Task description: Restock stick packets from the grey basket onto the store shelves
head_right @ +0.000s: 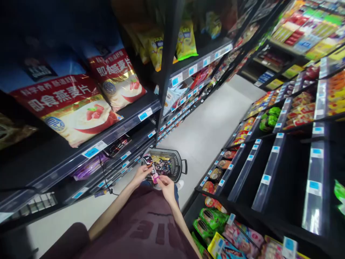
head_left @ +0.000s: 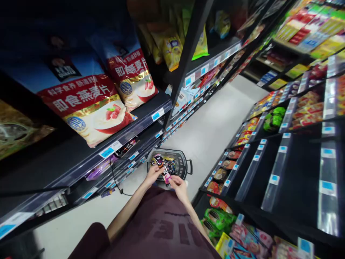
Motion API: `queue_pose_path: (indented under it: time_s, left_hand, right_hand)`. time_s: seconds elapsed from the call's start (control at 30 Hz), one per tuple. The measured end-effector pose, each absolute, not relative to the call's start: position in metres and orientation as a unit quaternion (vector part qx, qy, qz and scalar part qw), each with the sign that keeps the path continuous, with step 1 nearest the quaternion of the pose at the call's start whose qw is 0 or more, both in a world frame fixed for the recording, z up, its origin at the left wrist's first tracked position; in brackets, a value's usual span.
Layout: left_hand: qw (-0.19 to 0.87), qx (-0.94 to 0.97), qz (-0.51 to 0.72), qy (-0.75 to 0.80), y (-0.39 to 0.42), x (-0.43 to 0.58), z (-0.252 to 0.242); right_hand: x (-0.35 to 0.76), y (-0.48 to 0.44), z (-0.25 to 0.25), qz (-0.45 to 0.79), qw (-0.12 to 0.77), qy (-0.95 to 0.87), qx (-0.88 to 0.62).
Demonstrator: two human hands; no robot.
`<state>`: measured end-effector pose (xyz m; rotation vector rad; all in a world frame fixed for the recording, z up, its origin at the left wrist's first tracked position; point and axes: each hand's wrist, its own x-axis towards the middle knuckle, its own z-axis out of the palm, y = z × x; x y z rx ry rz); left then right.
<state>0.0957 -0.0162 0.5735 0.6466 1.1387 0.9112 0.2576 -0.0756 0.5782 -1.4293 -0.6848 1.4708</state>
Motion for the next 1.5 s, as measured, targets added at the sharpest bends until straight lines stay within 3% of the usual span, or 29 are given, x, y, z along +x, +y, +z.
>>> queue_pose_path:
  time_s: [0.6, 0.97, 1.27, 1.5]
  left_hand:
    - [0.695, 0.191, 0.488, 0.492, -0.044, 0.087, 0.572]
    - [0.712, 0.228, 0.493, 0.444, -0.042, 0.086, 0.579]
    - [0.769, 0.232, 0.468, 0.369, -0.040, 0.086, 0.586]
    - [0.767, 0.256, 0.463, 0.363, -0.043, 0.089, 0.582]
  right_hand:
    - [0.254, -0.077, 0.560, 0.611, 0.472, -0.283, -0.568]
    - [0.249, -0.075, 0.579, 0.779, 0.356, -0.272, -0.439]
    - [0.253, -0.076, 0.569, 0.621, 0.481, -0.322, -0.529]
    - [0.249, -0.075, 0.570, 0.606, 0.473, -0.361, -0.527]
